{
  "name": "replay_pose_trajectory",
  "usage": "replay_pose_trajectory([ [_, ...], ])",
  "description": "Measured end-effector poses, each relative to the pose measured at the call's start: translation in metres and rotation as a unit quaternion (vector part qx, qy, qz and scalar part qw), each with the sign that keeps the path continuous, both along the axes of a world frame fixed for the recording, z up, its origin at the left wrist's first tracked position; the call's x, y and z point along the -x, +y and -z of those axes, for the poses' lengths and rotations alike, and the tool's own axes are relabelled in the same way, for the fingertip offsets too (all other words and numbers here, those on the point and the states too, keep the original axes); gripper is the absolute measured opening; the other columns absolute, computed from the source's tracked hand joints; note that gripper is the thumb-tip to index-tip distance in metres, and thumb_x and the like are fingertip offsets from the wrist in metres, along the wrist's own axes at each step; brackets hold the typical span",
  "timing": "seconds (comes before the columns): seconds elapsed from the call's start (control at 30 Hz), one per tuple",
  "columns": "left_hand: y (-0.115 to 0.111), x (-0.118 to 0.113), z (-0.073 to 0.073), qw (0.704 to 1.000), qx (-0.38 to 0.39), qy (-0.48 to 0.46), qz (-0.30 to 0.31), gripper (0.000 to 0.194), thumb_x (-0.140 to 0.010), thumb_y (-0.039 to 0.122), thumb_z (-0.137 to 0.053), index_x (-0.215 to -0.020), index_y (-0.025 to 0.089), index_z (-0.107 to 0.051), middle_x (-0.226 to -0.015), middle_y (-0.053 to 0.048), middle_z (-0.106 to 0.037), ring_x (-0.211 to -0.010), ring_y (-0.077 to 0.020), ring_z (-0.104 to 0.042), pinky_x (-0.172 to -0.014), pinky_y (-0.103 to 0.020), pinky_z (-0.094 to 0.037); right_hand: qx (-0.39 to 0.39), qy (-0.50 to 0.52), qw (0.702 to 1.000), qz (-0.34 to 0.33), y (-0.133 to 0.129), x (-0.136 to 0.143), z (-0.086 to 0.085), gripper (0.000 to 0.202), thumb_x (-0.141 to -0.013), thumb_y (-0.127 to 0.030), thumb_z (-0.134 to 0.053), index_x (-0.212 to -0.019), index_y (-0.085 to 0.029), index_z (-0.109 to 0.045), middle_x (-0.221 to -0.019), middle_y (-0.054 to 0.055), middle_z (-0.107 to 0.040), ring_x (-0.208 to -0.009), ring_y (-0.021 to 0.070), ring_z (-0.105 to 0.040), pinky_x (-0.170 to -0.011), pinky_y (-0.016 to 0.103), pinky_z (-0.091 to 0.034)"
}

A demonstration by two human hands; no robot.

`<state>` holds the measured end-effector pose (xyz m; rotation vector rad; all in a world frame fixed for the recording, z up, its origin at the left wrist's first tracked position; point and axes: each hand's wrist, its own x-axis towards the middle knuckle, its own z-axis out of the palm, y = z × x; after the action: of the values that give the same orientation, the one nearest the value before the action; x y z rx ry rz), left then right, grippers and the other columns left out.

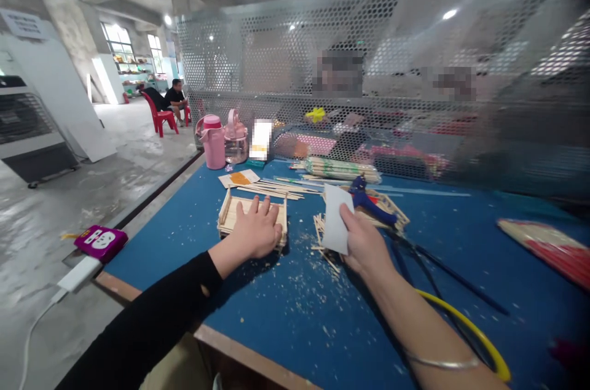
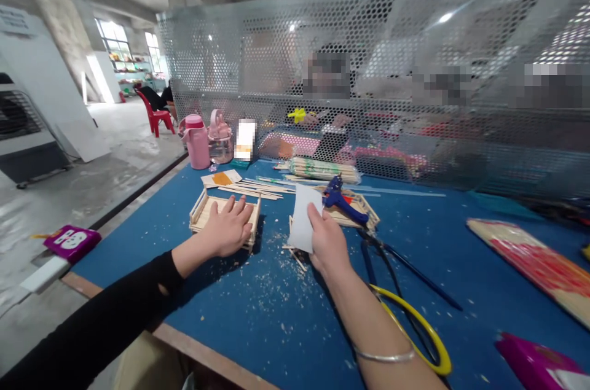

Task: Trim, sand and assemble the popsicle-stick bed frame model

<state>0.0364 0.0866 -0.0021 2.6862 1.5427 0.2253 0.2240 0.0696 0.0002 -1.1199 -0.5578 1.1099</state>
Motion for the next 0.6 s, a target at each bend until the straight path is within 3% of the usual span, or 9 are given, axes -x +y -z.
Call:
replay_pose_trajectory([
  [0.3,0.0022,-0.0006,0.0046,1.0,0.019,-0.002,0.009,0.056,-0.092,0.037,-0.021,-0.142,0.014,-0.028,-0.152,-0.014,-0.022,-0.138,-0.0375,-0.019,-0.1,-0.071,-0.021,0.066,0.037,0.997,-0.003,0.0047,0.0012,0.0061,0.02,-0.09,-0.022,-0.046,-0.093,-0.013,-0.064,-0.052,0.002,-0.067,-0.043,0.0187,-0.064,-0.05,0.032,-0.058],
  [0.47,0.0029,0.0012,-0.0003,1.0,0.015,-0.022,0.004,0.051,-0.092,0.034,-0.023,-0.138,0.015,-0.034,-0.15,-0.013,-0.029,-0.137,-0.0355,-0.025,-0.1,-0.069,-0.025,0.062,0.04,0.997,0.015,0.0026,0.0032,0.0036,0.021,-0.091,-0.02,-0.044,-0.097,-0.013,-0.063,-0.055,0.002,-0.069,-0.045,0.0177,-0.065,-0.049,0.031,-0.058],
  [0.6,0.0091,0.0051,0.0007,1.0,0.008,-0.023,-0.005,0.053,-0.092,0.035,-0.021,-0.139,0.014,-0.031,-0.151,-0.015,-0.027,-0.138,-0.0348,-0.021,-0.102,-0.07,-0.017,0.06,0.044,0.997,0.031,0.0019,0.0044,0.003,0.02,-0.09,-0.021,-0.047,-0.1,-0.013,-0.063,-0.059,0.002,-0.071,-0.051,0.0181,-0.068,-0.055,0.031,-0.059],
])
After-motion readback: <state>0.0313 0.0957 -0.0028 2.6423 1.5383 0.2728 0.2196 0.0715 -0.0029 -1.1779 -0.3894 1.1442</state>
